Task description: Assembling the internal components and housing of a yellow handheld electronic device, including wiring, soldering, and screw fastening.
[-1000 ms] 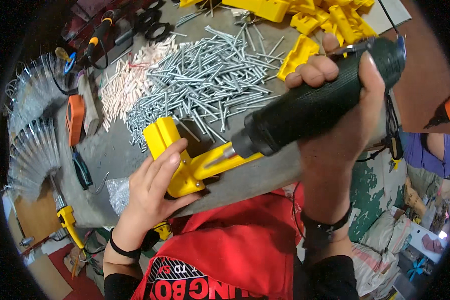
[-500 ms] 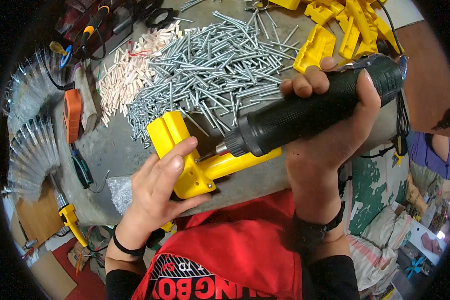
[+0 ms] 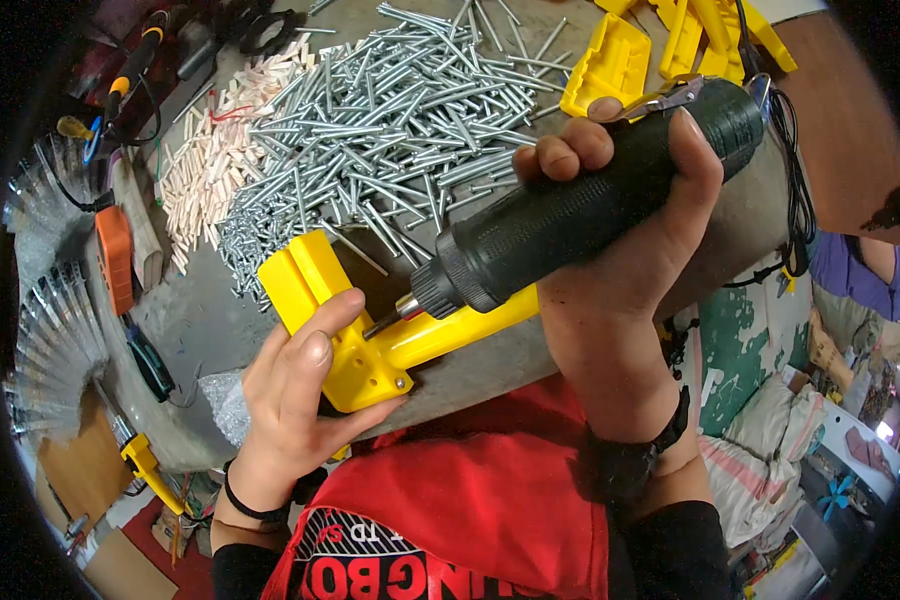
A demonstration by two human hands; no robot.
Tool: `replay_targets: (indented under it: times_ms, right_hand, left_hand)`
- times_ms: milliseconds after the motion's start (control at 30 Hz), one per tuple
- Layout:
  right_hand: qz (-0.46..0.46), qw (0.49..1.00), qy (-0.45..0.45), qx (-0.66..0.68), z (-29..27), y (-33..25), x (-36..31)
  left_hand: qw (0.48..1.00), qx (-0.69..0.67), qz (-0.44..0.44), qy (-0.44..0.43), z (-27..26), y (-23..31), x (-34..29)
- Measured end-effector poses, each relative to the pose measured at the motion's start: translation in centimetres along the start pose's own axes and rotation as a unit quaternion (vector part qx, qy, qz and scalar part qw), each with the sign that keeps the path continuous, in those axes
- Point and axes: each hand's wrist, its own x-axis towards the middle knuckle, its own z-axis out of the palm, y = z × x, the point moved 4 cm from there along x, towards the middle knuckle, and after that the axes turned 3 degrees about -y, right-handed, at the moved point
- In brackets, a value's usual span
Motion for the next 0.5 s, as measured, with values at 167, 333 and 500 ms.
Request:
replay_targets:
  times_ms: [167, 333, 500]
  right_hand:
    - [-0.015, 0.999, 0.019, -0.035, 0.3, 0.3, -0.1]
    - [-0.030, 0.996, 0.033, -0.074, 1.3, 0.4, -0.2]
    - [-0.033, 0.997, -0.037, -0.052, 1.5, 0.3, 0.0]
  left_hand:
    - [1.000, -0.008, 0.003, 0.003, 0.2, -0.2, 0.0]
    - [0.996, 0.007, 0.022, 0.092, 0.7, -0.7, -0.3]
    - [0.997, -0.007, 0.009, 0.070, 0.0, -0.5, 0.0]
